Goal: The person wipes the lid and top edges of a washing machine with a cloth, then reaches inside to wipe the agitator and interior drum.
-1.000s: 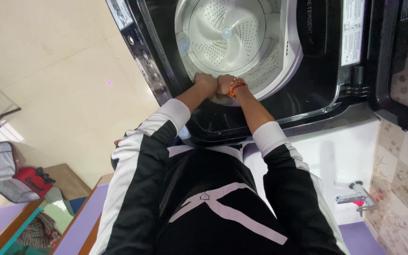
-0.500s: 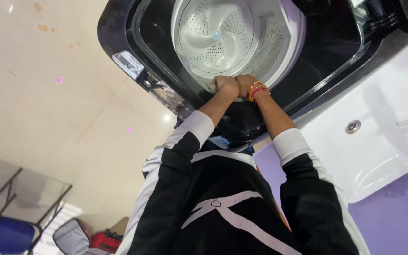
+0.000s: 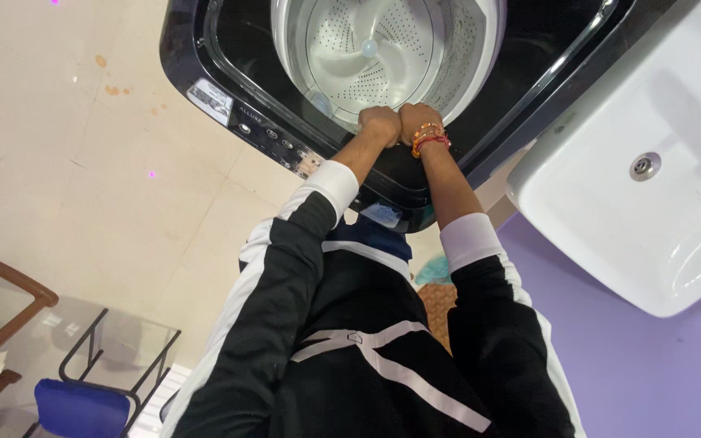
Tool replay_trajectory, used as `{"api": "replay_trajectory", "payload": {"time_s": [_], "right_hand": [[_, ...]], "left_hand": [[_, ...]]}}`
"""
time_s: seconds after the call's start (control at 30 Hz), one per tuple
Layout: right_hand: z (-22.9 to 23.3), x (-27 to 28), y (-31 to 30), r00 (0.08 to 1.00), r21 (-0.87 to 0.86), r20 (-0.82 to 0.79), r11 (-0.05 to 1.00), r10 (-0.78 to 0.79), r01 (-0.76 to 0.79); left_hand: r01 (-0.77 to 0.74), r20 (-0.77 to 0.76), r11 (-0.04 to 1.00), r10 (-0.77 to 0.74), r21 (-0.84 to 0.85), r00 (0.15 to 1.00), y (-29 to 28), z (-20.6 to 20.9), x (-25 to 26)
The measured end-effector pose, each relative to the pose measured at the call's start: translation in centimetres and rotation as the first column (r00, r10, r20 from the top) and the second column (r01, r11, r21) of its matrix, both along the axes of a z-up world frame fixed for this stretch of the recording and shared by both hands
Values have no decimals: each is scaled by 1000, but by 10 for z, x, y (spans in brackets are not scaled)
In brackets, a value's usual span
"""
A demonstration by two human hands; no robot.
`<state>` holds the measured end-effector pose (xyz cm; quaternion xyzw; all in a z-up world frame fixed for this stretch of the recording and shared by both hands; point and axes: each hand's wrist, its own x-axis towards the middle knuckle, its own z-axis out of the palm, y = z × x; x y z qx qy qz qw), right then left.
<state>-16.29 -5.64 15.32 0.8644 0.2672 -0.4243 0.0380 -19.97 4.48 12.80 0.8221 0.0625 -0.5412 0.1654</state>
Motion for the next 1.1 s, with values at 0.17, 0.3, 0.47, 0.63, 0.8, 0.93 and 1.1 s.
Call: {"api": "replay_trajectory", "payload": {"time_s": [0.17,0.3,0.47,0.63,0.8,0.93,1.1], "right_hand": [[-6,5,8,1000,32,18,999,-14,14],[-11,-2,4,998,83,36,995,-49,46],[-42,-21,22,979,29,-195,998,-58,65],[-81,-53,132,852,286,-375,829,-365,481],[-75,-48,201,737,391,-295,627,-608,674],[-38,-55,172,784,227,-336,764,-521,604],[3,-65,110,898,-62,-261,935,-354,350]], "left_hand": [[-31,-6,999,31,-11,1000,12,-6,5],[34,24,998,-33,-53,999,16,-2,-1],[371,-64,923,-378,-98,924,56,-17,-1],[630,-108,764,-620,140,777,151,-24,27],[777,133,591,-806,217,577,217,-18,66],[709,154,704,-706,45,691,209,-30,46],[664,105,727,-656,-175,747,149,-40,-14]]}}
